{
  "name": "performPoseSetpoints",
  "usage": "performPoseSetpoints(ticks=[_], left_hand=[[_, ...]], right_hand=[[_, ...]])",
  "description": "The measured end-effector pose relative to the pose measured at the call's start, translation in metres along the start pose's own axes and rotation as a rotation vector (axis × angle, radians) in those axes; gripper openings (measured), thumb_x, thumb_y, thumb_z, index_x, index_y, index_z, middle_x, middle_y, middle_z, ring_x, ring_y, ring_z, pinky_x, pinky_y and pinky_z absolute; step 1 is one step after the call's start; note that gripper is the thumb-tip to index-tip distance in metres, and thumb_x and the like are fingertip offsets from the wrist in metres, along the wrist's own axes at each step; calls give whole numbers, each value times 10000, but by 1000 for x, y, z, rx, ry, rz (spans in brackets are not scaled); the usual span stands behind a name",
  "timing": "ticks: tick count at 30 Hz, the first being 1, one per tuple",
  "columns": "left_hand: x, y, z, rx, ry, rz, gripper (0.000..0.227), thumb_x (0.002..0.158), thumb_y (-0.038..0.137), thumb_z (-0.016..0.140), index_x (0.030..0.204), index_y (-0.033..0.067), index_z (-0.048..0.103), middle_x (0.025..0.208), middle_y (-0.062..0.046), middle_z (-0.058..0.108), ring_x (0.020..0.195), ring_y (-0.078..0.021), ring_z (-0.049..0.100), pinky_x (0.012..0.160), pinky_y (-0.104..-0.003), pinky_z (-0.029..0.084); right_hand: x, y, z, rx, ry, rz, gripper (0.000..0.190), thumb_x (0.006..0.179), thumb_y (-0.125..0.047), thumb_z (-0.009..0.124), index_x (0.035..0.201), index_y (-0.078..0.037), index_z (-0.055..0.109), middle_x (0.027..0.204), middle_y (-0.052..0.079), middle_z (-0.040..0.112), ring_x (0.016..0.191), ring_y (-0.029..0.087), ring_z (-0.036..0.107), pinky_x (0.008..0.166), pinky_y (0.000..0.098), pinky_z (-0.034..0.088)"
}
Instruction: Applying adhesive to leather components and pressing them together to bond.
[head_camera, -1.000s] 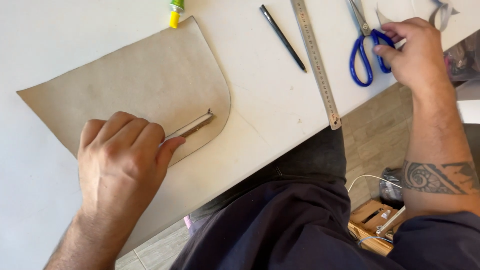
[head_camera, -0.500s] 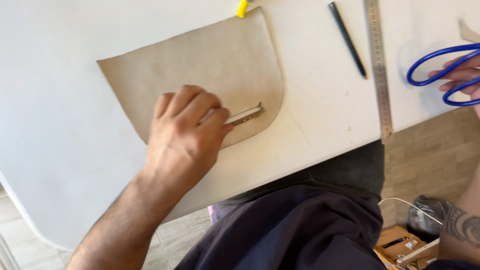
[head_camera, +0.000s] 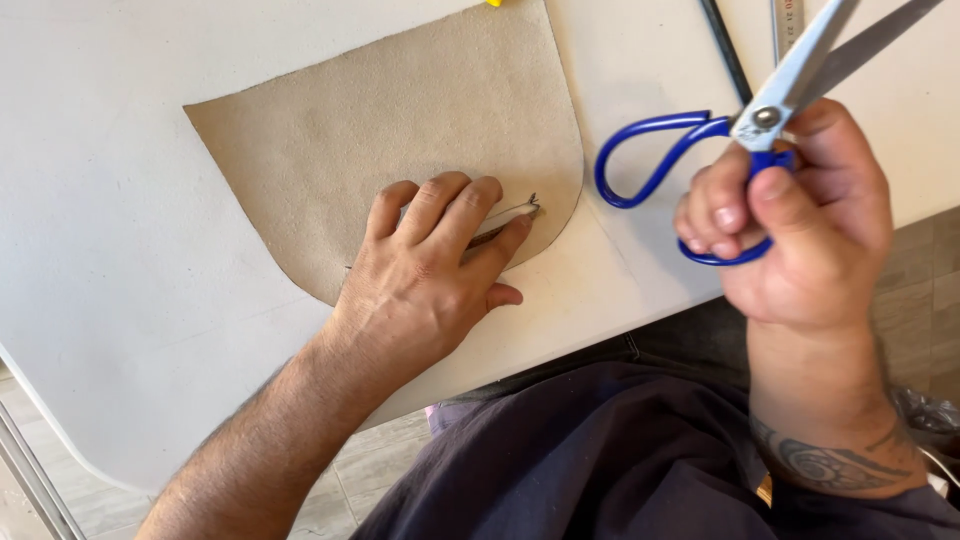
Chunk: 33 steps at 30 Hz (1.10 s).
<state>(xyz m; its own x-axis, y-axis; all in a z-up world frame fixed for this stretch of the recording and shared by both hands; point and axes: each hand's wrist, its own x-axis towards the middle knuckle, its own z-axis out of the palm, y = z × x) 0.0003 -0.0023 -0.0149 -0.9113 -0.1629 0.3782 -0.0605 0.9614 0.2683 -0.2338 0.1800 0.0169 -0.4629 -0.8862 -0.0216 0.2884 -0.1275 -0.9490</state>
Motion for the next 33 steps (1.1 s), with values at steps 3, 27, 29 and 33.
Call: performPoseSetpoints(ticks=[3, 27, 29, 33], left_hand=[[0, 2, 0, 47, -21, -2, 512, 897, 509, 806, 1258, 158, 711, 1298, -93, 569, 1179, -284, 554, 902, -448, 454], [1, 5, -4, 123, -38, -38, 717, 740, 532, 896, 1326, 188, 666, 1299, -25, 554, 1166, -237, 535, 890, -401, 445], [1, 5, -3, 95, -44, -41, 639, 741, 513, 894, 1266, 218, 681, 1313, -36, 562, 1185, -248, 532, 894, -409, 434], [1, 5, -4, 105, -40, -49, 615, 747, 520, 895, 1219, 184, 688, 1290, -24, 560, 1173, -231, 545, 890, -396, 426]], right_hand=[[0, 0, 30, -265, 21, -65, 425, 1091, -239, 545, 1460, -42, 470, 752, 74, 474, 563, 141, 402, 577, 305, 432], [32, -21, 69, -476, -463, 293, 655, 953, -137, 572, 1545, -4, 326, 1333, 207, 628, 1337, 269, 594, 1229, 377, 405], [35, -13, 63, -514, -528, 282, 567, 988, -177, 572, 1514, -24, 424, 1141, 105, 558, 1099, 183, 548, 1027, 312, 425], [37, -9, 63, -504, -513, 239, 497, 999, -286, 559, 1409, -24, 458, 1088, 99, 547, 1057, 184, 557, 980, 309, 462]])
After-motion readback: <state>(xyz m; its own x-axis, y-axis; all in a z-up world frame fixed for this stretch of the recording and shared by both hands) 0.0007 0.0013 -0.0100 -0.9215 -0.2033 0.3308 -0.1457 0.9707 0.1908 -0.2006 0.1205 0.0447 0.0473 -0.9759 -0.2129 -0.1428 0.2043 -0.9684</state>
